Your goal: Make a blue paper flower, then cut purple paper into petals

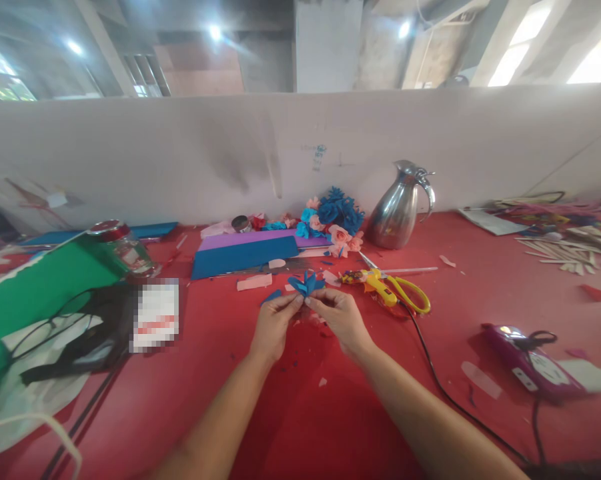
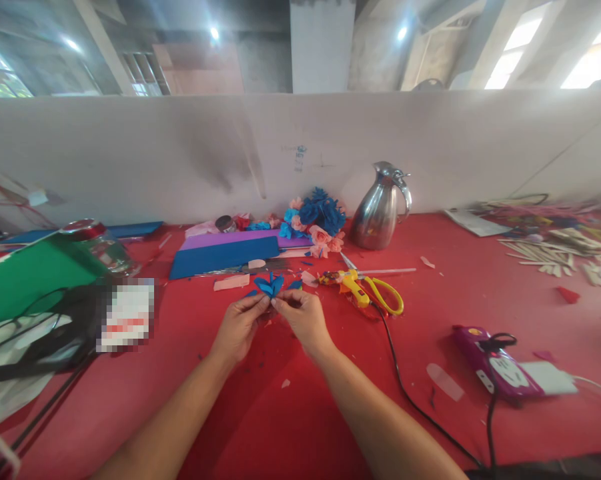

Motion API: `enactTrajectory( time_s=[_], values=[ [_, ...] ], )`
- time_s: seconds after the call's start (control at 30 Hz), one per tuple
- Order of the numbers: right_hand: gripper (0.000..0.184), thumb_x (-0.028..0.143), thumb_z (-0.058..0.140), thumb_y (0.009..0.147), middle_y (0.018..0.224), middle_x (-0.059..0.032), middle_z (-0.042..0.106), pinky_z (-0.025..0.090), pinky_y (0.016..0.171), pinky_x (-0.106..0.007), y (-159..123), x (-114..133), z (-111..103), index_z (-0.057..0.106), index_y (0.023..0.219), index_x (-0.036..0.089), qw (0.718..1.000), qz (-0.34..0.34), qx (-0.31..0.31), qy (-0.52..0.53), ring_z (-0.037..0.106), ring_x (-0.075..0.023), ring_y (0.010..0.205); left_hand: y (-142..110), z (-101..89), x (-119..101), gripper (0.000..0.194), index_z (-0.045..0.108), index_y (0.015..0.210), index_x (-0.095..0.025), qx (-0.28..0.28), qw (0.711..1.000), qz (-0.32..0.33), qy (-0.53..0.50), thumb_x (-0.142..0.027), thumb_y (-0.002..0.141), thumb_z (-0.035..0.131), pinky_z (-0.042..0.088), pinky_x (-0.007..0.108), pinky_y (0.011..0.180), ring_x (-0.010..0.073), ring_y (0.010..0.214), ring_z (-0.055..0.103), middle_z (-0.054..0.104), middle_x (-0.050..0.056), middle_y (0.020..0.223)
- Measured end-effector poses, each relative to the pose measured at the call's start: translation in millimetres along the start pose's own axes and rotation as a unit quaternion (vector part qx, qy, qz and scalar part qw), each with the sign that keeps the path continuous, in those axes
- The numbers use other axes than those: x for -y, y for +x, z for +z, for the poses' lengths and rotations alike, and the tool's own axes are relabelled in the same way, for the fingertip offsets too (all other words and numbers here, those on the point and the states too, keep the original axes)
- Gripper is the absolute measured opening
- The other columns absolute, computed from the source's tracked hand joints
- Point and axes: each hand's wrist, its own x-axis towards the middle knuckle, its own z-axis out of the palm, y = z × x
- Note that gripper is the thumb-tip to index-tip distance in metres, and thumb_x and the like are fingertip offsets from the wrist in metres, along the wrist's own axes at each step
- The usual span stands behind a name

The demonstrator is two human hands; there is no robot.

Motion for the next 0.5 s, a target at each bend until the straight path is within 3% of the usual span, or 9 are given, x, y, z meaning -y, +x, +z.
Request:
enactTrajectory(
  time_s=[0.17,0.33,0.5],
  values=[
    [0.013,0.032,0.068,0.07,0.063,-0.0007,0.065,0.042,0.057,-0.027,0.0,-0.3,-4.2,0.068,0.07,0.019,0.99,-0.075,-0.042,-0.108,0.055,-0.0151,0.059,0.3,-0.7,-0.4,0.017,0.075,0.072,-0.017,0.014,1.0,-0.013,-0.019,-0.031,0.063,0.079,0.048,0.025,0.065,0.0127,0.065,0.061,0.072,0.004,0.071],
    [0.01,0.023,0.063,0.073,0.06,0.0009,0.058,0.036,0.053,-0.026,-6.4,5.2,-1.2,0.066,0.063,0.022,0.954,-0.181,-0.084,-0.222,0.048,-0.0139,0.055,-0.7,0.9,-1.9,0.019,0.076,0.07,-0.017,0.018,1.0,-0.015,-0.018,-0.032,0.06,0.081,0.049,0.029,0.071,0.0145,0.065,0.063,0.073,0.004,0.071],
    [0.013,0.021,0.058,0.077,0.065,-0.0006,0.058,0.037,0.052,-0.027,-10.5,0.3,5.9,0.069,0.07,0.023,0.949,-0.192,-0.086,-0.234,0.049,-0.0141,0.054,1.8,0.3,2.0,0.02,0.077,0.078,-0.019,0.022,1.0,0.012,-0.012,-0.031,0.062,0.079,0.048,0.03,0.075,0.0151,0.07,0.063,0.073,0.004,0.075]
  ],
)
